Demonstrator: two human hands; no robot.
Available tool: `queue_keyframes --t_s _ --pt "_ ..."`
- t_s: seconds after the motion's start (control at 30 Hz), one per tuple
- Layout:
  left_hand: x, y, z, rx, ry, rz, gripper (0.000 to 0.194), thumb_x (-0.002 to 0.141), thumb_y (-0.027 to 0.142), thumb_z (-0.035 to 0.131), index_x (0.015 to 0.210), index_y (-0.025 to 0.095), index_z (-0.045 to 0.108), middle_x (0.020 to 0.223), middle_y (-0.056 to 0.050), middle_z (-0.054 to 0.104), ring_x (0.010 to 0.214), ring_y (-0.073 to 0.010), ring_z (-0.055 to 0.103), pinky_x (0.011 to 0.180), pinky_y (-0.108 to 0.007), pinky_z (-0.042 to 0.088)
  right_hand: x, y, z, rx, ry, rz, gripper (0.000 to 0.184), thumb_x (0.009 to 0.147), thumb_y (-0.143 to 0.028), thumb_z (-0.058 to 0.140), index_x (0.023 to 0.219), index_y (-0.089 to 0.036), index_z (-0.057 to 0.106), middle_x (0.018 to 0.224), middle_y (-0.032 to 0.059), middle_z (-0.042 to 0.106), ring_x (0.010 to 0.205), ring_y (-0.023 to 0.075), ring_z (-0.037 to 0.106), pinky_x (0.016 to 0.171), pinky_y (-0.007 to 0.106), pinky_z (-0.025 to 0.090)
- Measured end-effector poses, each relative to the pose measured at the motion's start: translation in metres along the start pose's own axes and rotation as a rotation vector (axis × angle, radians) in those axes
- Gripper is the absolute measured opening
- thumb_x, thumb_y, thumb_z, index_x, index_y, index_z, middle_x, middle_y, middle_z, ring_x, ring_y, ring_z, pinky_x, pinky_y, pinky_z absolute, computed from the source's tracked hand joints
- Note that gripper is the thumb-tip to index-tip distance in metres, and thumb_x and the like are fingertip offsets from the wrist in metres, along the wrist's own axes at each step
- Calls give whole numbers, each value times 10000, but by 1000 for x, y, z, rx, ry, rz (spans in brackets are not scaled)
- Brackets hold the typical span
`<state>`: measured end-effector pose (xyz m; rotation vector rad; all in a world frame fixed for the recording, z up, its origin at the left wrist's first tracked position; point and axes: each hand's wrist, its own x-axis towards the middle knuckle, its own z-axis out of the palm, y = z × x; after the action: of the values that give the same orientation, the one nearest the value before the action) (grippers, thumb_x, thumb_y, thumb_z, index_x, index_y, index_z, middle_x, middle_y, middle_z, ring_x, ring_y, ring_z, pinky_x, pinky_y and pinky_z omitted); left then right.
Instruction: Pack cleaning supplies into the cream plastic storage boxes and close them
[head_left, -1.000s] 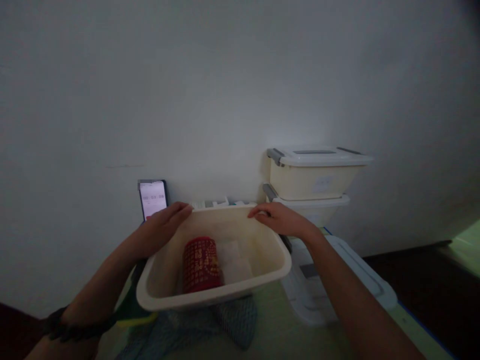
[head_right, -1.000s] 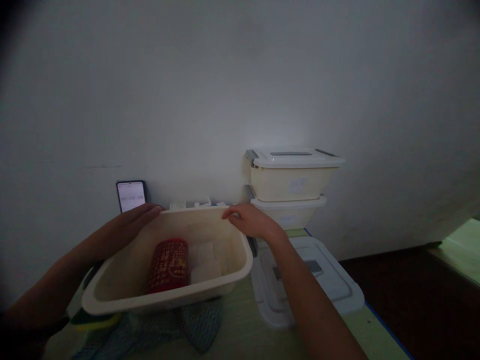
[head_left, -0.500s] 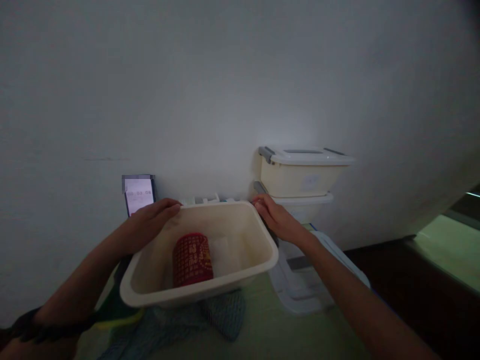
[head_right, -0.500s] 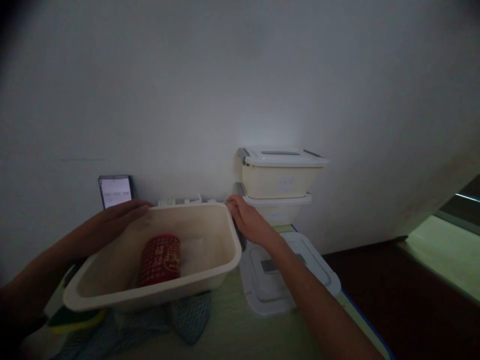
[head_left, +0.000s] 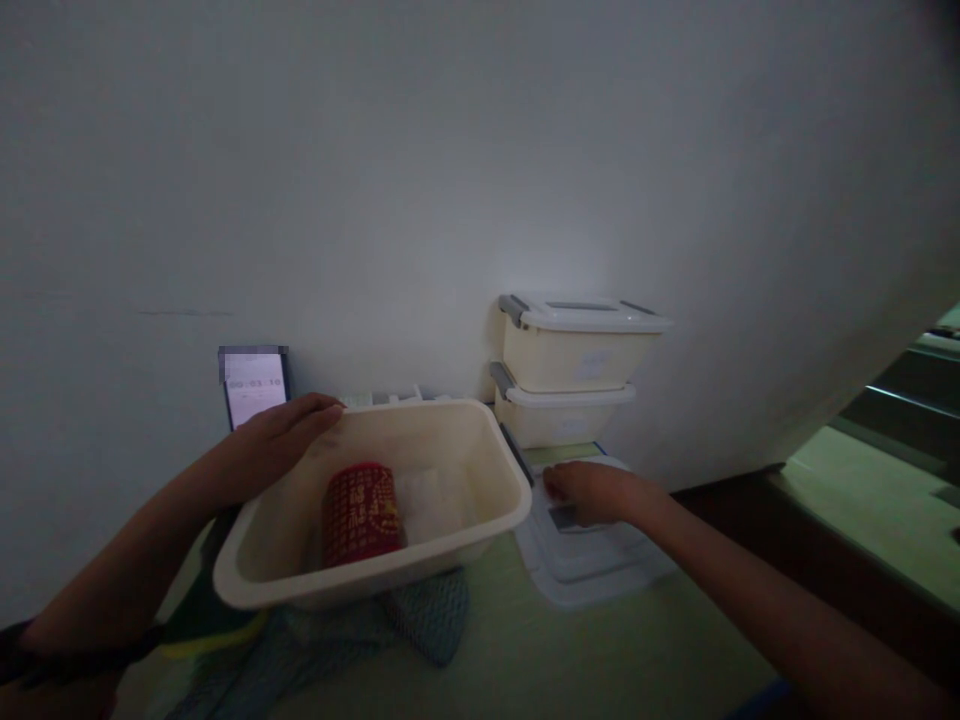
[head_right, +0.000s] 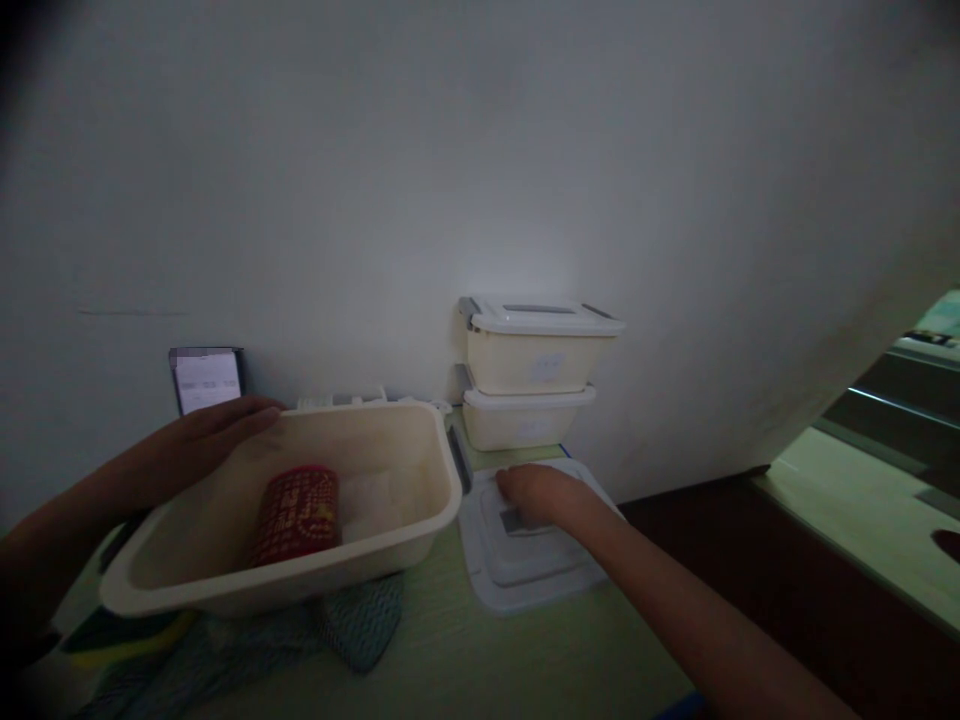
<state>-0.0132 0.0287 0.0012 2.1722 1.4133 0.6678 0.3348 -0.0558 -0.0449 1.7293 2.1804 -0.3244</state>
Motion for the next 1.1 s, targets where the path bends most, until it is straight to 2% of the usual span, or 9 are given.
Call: queue_keyframes --t_s 0.1,0.23,0.43,0.6,0.8,0.93,1.1 --pt "1 0 -1 8 -12 -19 416 816 515 378 935 182 597 931 -74 679 902 -266 617 862 -390 435 -1 -6 6 -39 5 5 504 610 -6 593 1113 -21 568 1122 258 615 998 363 611 768 401 470" --pt "2 1 0 8 20 -25 399 791 528 394 904 213 611 940 -77 687 918 -278 617 874 -392 430 -4 -9 10 -40 30 -14 393 674 -9 524 1061 -31 583 1101 258 617 1001 352 608 793 412 453" --pt "1 -2 -1 18 -8 -18 412 803 532 372 919 209 598 946 -81 685 914 -270 615 870 -386 433 -14 11 5 87 70 -59 325 591 -89 587 914 -120 582 989 156 633 890 271 603 718 321 446" --pt "4 -5 -2 18 -33 -12 460 811 551 352 951 188 596 968 -74 676 927 -260 612 876 -381 435 -33 31 -8 257 121 -61 341 600 -107 532 938 -147 512 876 67 582 757 175 543 638 252 419" --pt "2 -2 0 -20 10 6 413 814 541 384 914 216 618 959 -56 683 925 -271 613 870 -384 438 -58 43 -22 412 138 -90 276 593 -105 484 854 -179 434 846 28 499 792 156 496 715 256 428" --pt "-3 3 1 -72 54 -6 390 807 550 393 884 239 616 958 -83 674 934 -304 602 873 -410 428 -62 32 -42 559 215 -207 272 595 -101 467 848 -191 422 851 10 461 813 149 470 743 255 416" --pt "-7 12 -5 -33 226 52 352 782 492 426 882 203 601 981 -99 649 937 -288 584 853 -399 440 -46 -10 -80 575 283 -393 278 586 -80 501 840 -185 460 827 3 482 777 141 460 717 260 401"
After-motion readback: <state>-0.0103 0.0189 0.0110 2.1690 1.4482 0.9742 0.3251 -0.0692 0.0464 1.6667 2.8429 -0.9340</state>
